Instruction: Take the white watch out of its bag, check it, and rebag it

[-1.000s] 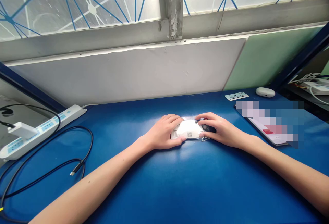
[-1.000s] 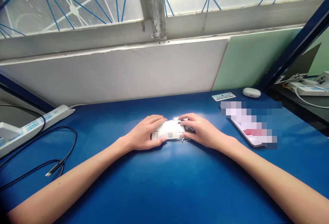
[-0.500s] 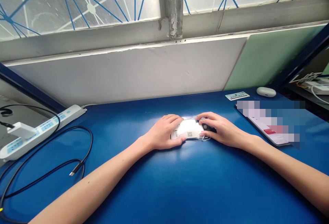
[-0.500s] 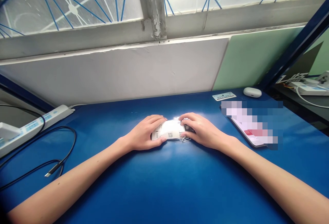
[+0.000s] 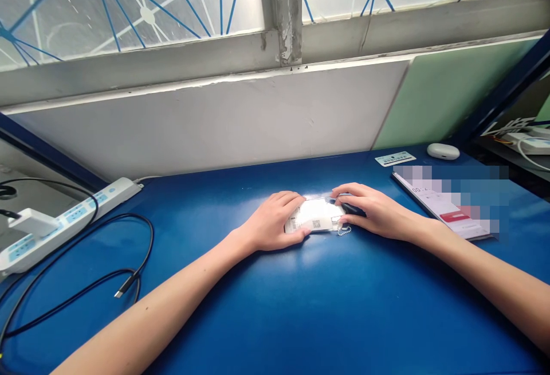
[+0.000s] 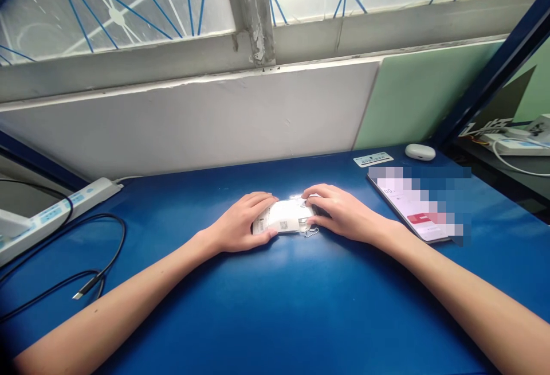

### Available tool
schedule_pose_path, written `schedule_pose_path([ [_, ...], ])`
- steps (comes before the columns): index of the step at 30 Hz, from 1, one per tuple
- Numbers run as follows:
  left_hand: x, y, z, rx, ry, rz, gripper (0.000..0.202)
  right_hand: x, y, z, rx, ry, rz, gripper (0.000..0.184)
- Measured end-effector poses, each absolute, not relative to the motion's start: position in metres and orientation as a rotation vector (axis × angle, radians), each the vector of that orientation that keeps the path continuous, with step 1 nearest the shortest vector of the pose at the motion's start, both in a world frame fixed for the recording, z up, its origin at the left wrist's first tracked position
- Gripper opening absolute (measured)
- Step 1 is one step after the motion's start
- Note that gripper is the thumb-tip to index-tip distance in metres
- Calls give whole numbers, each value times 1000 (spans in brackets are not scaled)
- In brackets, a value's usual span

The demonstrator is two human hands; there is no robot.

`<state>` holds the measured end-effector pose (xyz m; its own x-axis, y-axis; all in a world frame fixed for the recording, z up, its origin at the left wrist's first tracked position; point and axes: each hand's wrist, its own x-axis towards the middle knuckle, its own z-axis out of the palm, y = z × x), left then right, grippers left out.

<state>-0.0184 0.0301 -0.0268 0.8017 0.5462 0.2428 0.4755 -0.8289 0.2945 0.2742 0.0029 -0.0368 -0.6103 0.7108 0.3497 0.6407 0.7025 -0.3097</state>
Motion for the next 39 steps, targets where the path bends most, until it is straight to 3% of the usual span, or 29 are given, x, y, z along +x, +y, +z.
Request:
schedule_pose_path([
  [23,-18,28,-26,2767,811,477,55,280,-1,-22,-1212,-2422,343,30],
  [33,-18,28,-28,2784,816,481,55,262,-7,-41,-1184,-2384,368,41],
  [39,-19,29,-27,2772,808,482,54,266,-6,-33,-1254,-2425,435,35],
])
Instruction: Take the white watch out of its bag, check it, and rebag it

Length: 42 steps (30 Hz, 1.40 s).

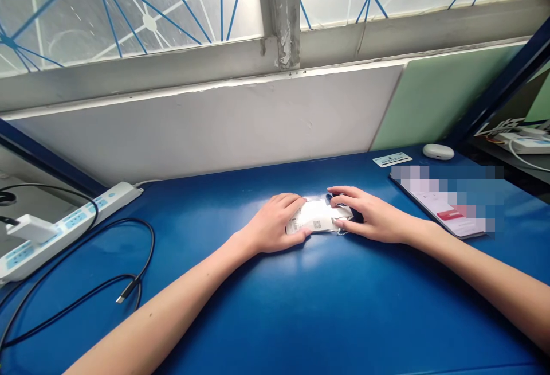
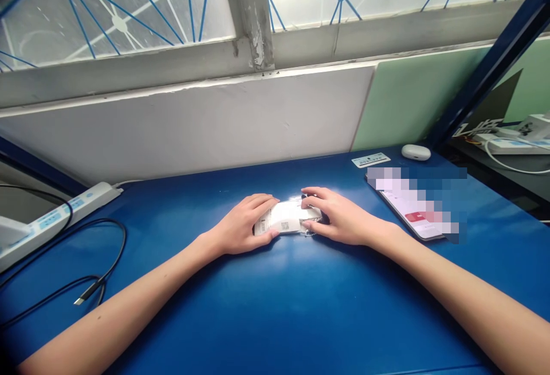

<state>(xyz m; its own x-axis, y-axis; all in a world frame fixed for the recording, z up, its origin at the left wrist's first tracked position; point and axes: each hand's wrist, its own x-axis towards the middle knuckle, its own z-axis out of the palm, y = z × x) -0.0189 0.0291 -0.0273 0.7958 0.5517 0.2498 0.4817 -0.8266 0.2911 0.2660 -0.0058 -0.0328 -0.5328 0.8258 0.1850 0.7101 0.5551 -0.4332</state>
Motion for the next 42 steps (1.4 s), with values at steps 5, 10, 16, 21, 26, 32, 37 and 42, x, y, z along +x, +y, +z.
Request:
schedule_pose_path([
  [5,-19,29,-26,2777,804,475,54,272,-5,-26,-1251,-2441,394,26],
  [10,-19,29,-27,2759,811,485,54,265,-6,-34,-1143,-2428,361,32],
  [16,-18,29,-24,2724,815,475,52,266,-5,-37,-1129,-2431,326,27],
  [21,-19,32,-24,2628,861,511,57,274,2,-40,-1149,-2403,140,29],
  [26,-21,33,-25,2612,823,535,56,278,7,-42,-1167,-2298,11,26],
  [32,-20,32,-24,2622,806,532,56,275,3,-34,-1137,-2175,-68,30],
  [37,-20,32,-23,2637,797,505,61,272,1,-33,-1133,-2123,-120,31],
  [42,-23,33,-25,2470,886,570,90,266,-2,-36,-1049,-2186,-105,32],
])
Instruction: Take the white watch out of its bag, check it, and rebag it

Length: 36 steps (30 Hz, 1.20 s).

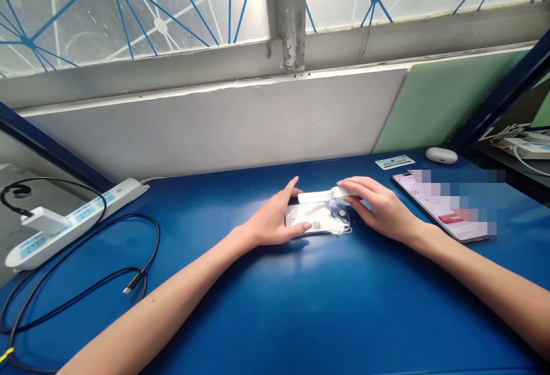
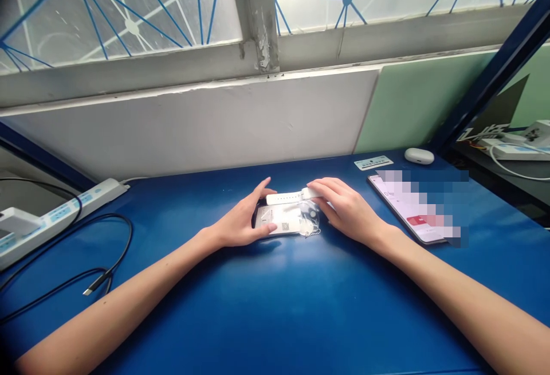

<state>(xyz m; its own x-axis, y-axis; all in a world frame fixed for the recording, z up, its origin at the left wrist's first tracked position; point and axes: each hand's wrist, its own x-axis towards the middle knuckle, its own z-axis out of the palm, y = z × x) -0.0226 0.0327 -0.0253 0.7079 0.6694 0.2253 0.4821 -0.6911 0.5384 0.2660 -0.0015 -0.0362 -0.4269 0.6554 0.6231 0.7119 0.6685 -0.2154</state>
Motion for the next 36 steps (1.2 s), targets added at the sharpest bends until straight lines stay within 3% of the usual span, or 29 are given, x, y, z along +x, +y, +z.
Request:
schedule_pose_path([
  [2,-21,31,-24,2447,884,695,87,262,-5,-36,-1030,-2201,-96,34],
  [6,-9,21,-13,2665,844,903,61,254,-13,-31,-1008,-2207,-67,35],
  [13,10,1,-4,2768,899,1000,63,234,-19,-2,-978,-2009,118,26],
  [17,13,2,-2,2627,828,927,25,222,-18,16,-994,-1899,184,21],
  [24,16,-2,12,1951,835,994,36,210,8,40,-876,-1802,529,25],
  [29,17,-6,12,1424,648,760,36,204,30,33,-864,-1777,789,23],
  [36,24,-12,6,1018,504,647,46,183,26,16,-833,-1310,1188,47],
])
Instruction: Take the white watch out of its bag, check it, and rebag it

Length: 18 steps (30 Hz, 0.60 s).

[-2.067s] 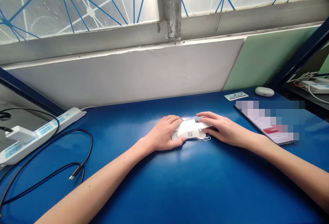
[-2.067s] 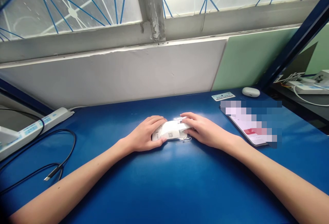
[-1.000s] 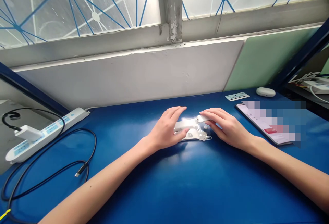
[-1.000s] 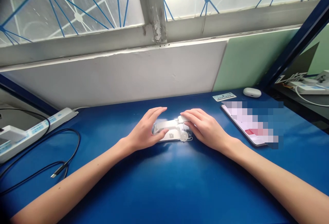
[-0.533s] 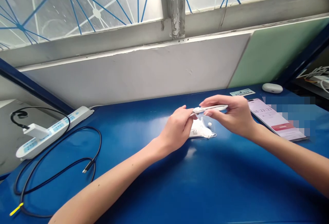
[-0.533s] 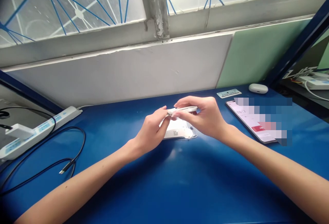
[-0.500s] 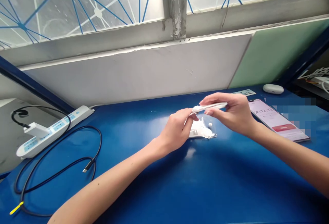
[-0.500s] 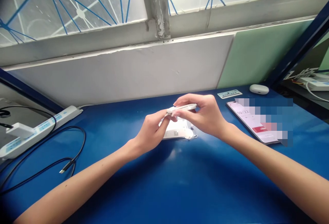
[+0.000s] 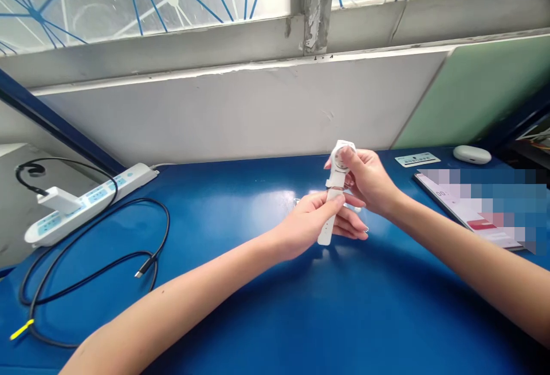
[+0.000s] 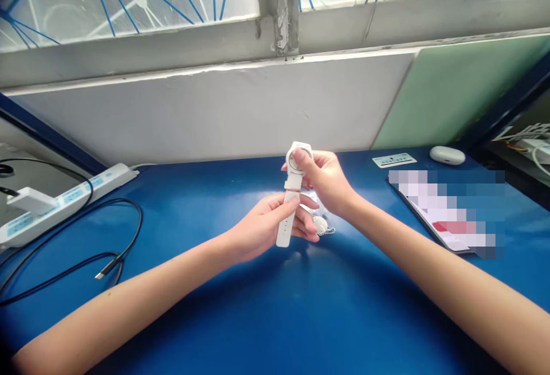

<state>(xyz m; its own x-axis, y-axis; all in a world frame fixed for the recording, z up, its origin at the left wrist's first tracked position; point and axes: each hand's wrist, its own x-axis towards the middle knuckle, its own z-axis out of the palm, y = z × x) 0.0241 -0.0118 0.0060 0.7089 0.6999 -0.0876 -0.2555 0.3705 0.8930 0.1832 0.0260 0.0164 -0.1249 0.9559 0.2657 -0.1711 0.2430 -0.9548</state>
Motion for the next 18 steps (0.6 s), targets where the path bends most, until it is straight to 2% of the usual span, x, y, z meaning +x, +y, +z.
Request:
schedule_pose_path([
  [3,25,-13,2,979,513,643,46,176,22,17,-901,-1286,1396,53],
  [9,28,-17,-1,1030,545,654,37,176,23,21,-681,-1155,1884,46],
  [18,29,-14,6,817,542,593,36,177,25,29,-669,-1046,1890,52],
])
